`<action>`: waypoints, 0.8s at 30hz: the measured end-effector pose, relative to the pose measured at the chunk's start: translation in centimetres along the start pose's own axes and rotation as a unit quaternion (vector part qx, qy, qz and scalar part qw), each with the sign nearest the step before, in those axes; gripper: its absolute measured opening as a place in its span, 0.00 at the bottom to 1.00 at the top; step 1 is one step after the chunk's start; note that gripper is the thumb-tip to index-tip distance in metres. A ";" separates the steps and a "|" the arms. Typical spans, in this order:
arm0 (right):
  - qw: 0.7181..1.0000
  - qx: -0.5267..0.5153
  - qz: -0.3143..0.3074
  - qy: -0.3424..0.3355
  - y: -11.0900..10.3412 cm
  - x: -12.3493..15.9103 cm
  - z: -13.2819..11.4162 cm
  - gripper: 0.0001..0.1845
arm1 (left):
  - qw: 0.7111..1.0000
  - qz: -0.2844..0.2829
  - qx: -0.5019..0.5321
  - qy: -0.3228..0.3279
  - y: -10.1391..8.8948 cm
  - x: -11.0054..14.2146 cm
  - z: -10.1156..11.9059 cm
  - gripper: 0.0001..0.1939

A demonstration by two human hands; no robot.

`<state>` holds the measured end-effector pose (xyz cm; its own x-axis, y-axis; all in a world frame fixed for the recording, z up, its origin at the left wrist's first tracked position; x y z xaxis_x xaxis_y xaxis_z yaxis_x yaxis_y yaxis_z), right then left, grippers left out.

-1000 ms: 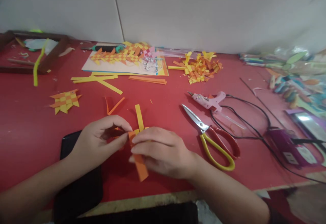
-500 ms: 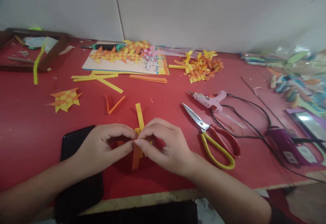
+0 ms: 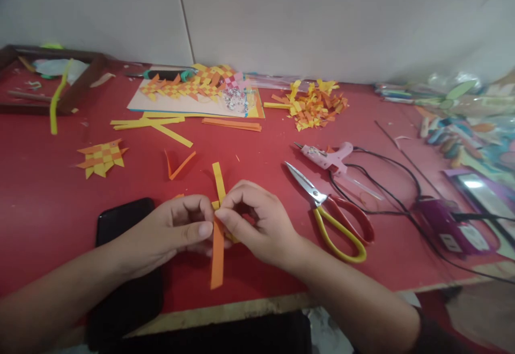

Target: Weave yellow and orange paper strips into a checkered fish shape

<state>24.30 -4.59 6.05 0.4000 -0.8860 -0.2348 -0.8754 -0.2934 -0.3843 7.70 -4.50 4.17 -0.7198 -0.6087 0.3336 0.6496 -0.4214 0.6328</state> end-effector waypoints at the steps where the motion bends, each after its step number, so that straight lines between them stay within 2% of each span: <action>1: 1.000 -0.002 -0.001 -0.007 0.0 0.0 0.0 0.05 | 1.000 0.002 0.013 -0.009 0.0 0.0 -0.1 0.16; 7: 0.995 0.066 0.009 -0.076 0.0 0.0 -0.6 0.04 | 0.999 0.017 0.039 -0.016 -0.1 -0.1 -0.4 0.16; 14: 0.991 0.085 0.024 -0.102 0.0 0.0 -1.0 0.05 | 1.000 0.013 0.018 -0.009 -0.4 -0.2 -0.3 0.17; 16: 0.988 0.104 0.024 -0.113 -0.7 -0.1 -1.4 0.06 | 0.999 0.023 0.021 -0.008 -0.5 -0.2 -0.3 0.17; 18: 0.979 0.164 0.052 -0.107 -2.8 -0.2 -1.4 0.06 | 0.999 0.041 0.033 -0.003 -0.6 -0.2 -0.1 0.18; 20: 0.960 0.258 0.093 -0.061 -6.5 -0.1 -0.6 0.05 | 0.997 0.061 0.047 0.008 -0.9 -0.1 0.2 0.18; 21: 0.945 0.310 0.104 -0.030 -8.8 -0.1 0.2 0.05 | 0.996 0.070 0.053 0.016 -1.1 -0.1 0.4 0.18; 24: 0.878 0.468 0.061 0.082 -16.0 0.2 3.8 0.08 | 0.992 0.098 0.069 0.033 -1.6 -0.1 0.9 0.18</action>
<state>39.45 1.27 8.80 0.2079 -0.9525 -0.2227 -0.2722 0.1624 -0.9484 6.50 -3.19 3.80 -0.5624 -0.7141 0.4168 0.7331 -0.1975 0.6508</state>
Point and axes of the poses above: each hand's wrist, its own x-axis away from the middle knuckle, its own y-axis out of the palm, z = x × y, the point moved 3 cm from there along -x, towards the middle knuckle, and after that the axes turned 5 degrees about -z, right-handed, at the moved point
